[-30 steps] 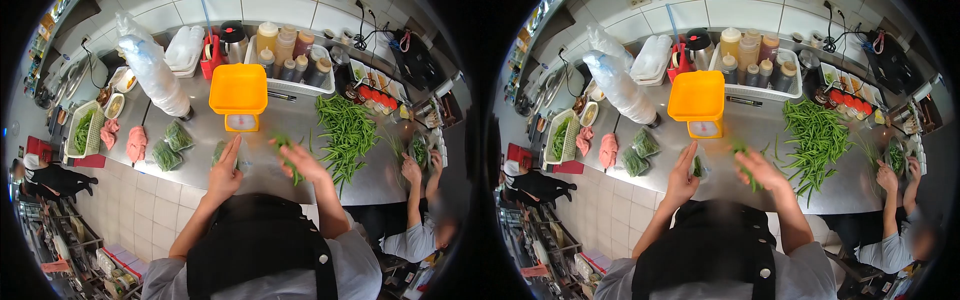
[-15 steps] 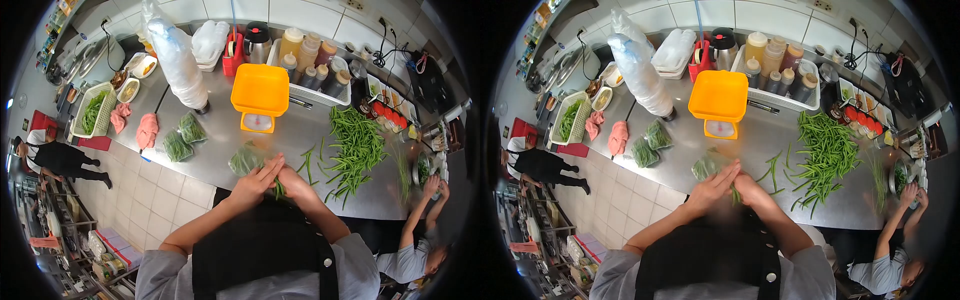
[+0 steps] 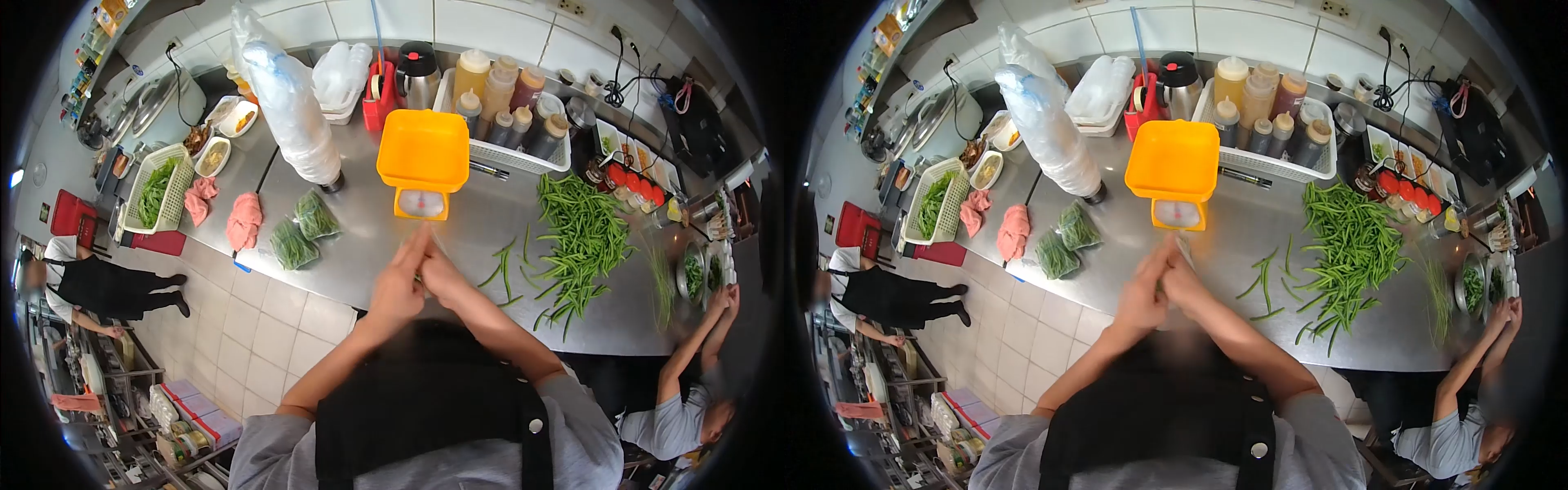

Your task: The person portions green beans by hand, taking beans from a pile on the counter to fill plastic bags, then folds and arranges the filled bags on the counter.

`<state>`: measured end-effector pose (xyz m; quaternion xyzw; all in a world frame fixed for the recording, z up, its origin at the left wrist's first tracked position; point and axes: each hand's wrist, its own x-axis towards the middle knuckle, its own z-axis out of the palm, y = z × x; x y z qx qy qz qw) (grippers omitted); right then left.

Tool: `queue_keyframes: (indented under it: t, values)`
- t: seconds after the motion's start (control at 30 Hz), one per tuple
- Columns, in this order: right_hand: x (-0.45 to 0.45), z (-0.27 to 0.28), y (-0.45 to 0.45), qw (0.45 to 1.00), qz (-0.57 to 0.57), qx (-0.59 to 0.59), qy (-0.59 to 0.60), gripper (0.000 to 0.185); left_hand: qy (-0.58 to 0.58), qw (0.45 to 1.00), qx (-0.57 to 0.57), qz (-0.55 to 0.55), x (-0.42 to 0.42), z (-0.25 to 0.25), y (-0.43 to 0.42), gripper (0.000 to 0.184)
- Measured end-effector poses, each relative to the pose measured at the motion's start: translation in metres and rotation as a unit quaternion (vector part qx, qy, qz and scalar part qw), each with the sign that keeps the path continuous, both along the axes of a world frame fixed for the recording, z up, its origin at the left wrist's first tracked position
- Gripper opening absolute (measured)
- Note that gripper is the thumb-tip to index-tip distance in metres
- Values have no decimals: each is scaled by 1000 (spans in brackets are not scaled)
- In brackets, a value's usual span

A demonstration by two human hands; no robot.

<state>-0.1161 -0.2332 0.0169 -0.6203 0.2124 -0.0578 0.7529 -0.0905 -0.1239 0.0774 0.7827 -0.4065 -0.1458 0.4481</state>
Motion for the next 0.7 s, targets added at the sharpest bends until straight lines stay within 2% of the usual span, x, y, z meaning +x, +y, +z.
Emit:
queue_keyframes:
  t: [0.03,0.07,0.1,0.13,0.17,0.23,0.3,0.33,0.47,0.53,0.57,0.6,0.63,0.67,0.7]
  values:
    - [-4,13,-4,998,29,59,-20,50,17,999,-21,20,5,3,1,92]
    - [-10,27,-9,998,25,59,-20,50,33,998,-43,39,10,5,2,95]
    - [-17,43,-15,994,68,-67,-55,47,-78,994,-49,52,16,-2,2,97]
    - [-24,59,-22,971,110,-191,-89,44,-80,994,-49,50,21,3,5,97]
    - [-31,78,-31,972,108,-190,-91,44,-11,998,-48,43,26,12,9,96]
    - [-47,114,-53,967,185,-82,-157,38,55,997,-45,34,37,39,17,95]
    - [-60,137,-72,974,140,-54,-168,34,317,943,-96,-15,45,82,25,93]
    - [-66,141,-81,979,97,-26,-176,31,325,938,-117,-13,48,107,26,93]
    - [-78,102,-116,989,0,-85,-119,30,284,936,-205,-37,70,185,25,90]
    - [-83,66,-121,972,-65,-223,-30,29,221,943,-247,-41,76,214,10,88]
    - [-87,55,-121,972,-71,-221,-32,29,200,944,-251,-80,87,220,4,87]
    - [-91,47,-121,960,-45,-277,26,31,179,943,-255,-120,97,226,-4,86]
    - [-95,38,-119,941,-19,-329,85,35,178,943,-250,-127,104,228,-15,86]
    - [-100,25,-118,942,-29,-325,84,35,153,949,-249,-120,110,226,-27,84]
    - [-106,10,-117,904,-3,-414,108,41,128,954,-247,-113,116,223,-39,83]
